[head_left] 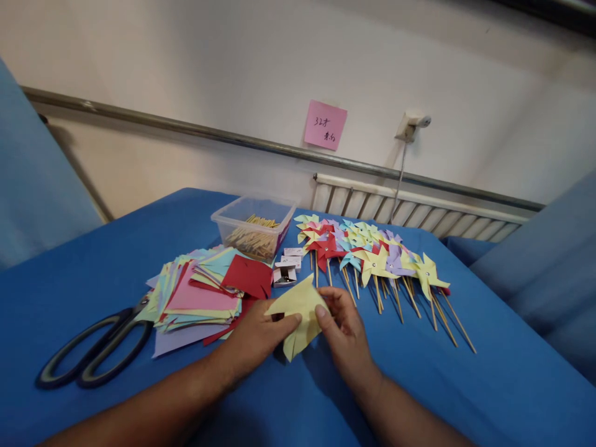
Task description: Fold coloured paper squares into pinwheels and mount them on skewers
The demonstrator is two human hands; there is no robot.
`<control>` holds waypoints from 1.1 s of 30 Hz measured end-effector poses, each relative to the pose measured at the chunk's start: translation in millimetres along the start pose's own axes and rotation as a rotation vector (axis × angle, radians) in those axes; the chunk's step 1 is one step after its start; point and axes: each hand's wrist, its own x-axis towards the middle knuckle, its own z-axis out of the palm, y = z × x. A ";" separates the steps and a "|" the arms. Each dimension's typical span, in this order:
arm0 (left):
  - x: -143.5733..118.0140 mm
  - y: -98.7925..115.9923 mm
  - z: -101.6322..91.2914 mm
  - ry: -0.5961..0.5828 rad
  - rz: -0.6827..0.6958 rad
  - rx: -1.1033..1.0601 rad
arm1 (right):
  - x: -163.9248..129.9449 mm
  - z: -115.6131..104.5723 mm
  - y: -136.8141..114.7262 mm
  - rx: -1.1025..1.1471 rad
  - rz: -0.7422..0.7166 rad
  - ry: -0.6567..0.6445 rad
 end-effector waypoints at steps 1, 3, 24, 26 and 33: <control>0.0 0.3 -0.8 0.002 -0.002 0.004 | 0.4 0.3 0.1 0.076 0.038 -0.018; -0.1 0.3 -2.4 -0.001 0.001 0.016 | 1.5 1.0 1.0 0.190 0.098 -0.073; 8.3 -10.3 -1.9 0.036 -0.082 -0.372 | -4.0 2.1 1.8 -0.124 -0.119 0.022; 7.7 -7.3 -4.8 0.013 -0.063 -0.442 | -8.6 1.4 -3.0 -0.331 -0.297 0.020; 3.1 -0.7 -6.5 -0.061 -0.058 -0.555 | -15.0 4.9 -6.1 -0.691 -0.509 -0.157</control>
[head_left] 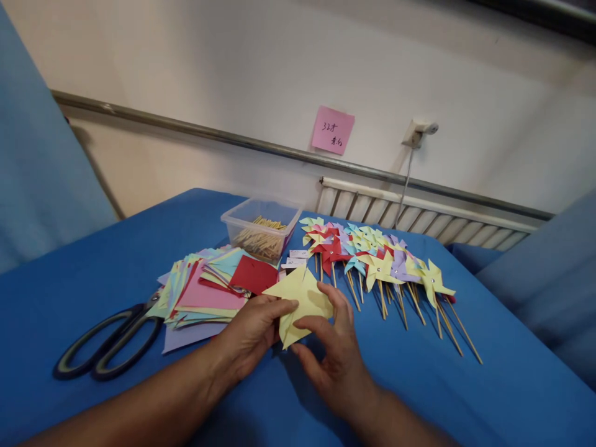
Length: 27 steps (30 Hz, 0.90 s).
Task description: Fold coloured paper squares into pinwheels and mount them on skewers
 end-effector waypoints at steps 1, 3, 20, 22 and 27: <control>0.1 -1.1 0.1 0.004 0.000 -0.006 | 0.5 0.1 1.1 -0.003 -0.001 0.007; 1.1 -3.8 -0.3 0.006 0.005 -0.020 | 1.8 -0.5 3.9 0.031 0.013 0.025; 5.8 -13.2 -1.8 0.112 -0.032 0.159 | 9.9 0.9 18.9 0.241 0.367 0.127; 5.9 -12.7 -1.5 0.117 -0.024 0.174 | 9.7 1.1 19.6 0.222 0.366 0.127; 6.5 -14.0 -2.4 0.129 -0.016 0.200 | 8.7 2.1 19.8 0.179 0.335 0.107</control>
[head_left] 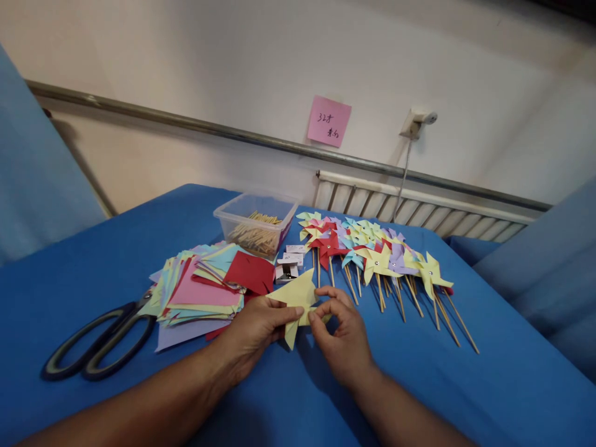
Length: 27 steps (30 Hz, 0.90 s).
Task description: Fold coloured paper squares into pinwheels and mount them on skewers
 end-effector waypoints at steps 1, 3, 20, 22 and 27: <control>0.1 -0.3 0.0 0.001 -0.003 0.008 | -0.3 0.1 -0.3 -0.008 -0.005 -0.003; 0.4 -0.6 0.1 0.005 -0.010 0.025 | -0.7 0.3 -0.8 -0.016 -0.007 -0.004; -4.3 9.9 1.7 -0.104 0.001 0.223 | 3.9 3.5 8.4 0.796 0.377 -0.136; -6.8 12.4 1.6 -0.188 -0.017 0.267 | 3.6 2.1 8.6 0.825 0.424 -0.194; -9.0 9.2 -1.7 -0.322 0.030 0.358 | -1.3 0.6 8.3 0.738 0.417 -0.294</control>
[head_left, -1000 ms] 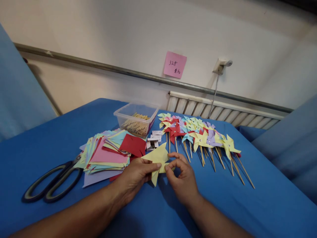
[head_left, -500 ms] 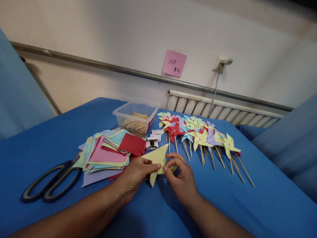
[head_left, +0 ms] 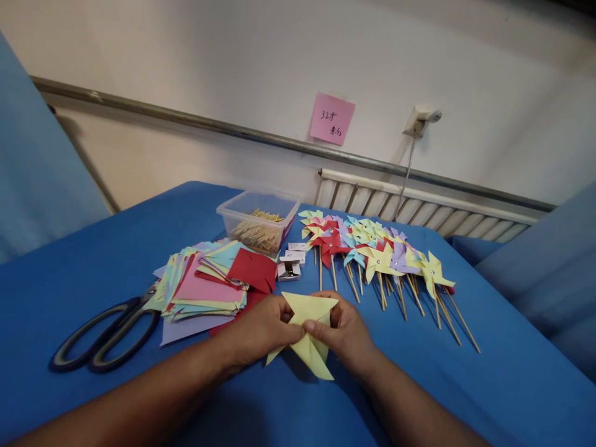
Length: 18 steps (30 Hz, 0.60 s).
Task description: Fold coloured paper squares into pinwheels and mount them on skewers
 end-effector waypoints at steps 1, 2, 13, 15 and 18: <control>0.4 -1.8 -0.3 -0.013 0.014 0.014 | -0.4 0.4 1.0 -0.009 0.005 -0.008; 1.2 -3.7 -0.6 -0.018 0.024 0.025 | -0.5 1.0 2.0 -0.009 0.009 -0.008; 6.9 -10.1 5.6 0.218 -0.010 -0.274 | 7.1 6.7 6.5 0.306 -0.050 0.283; 5.0 -10.8 10.3 0.180 -0.016 -0.404 | 7.9 7.5 6.4 0.329 -0.072 0.314; 3.3 -12.1 15.8 0.139 -0.020 -0.559 | 7.9 8.8 5.0 0.351 -0.084 0.339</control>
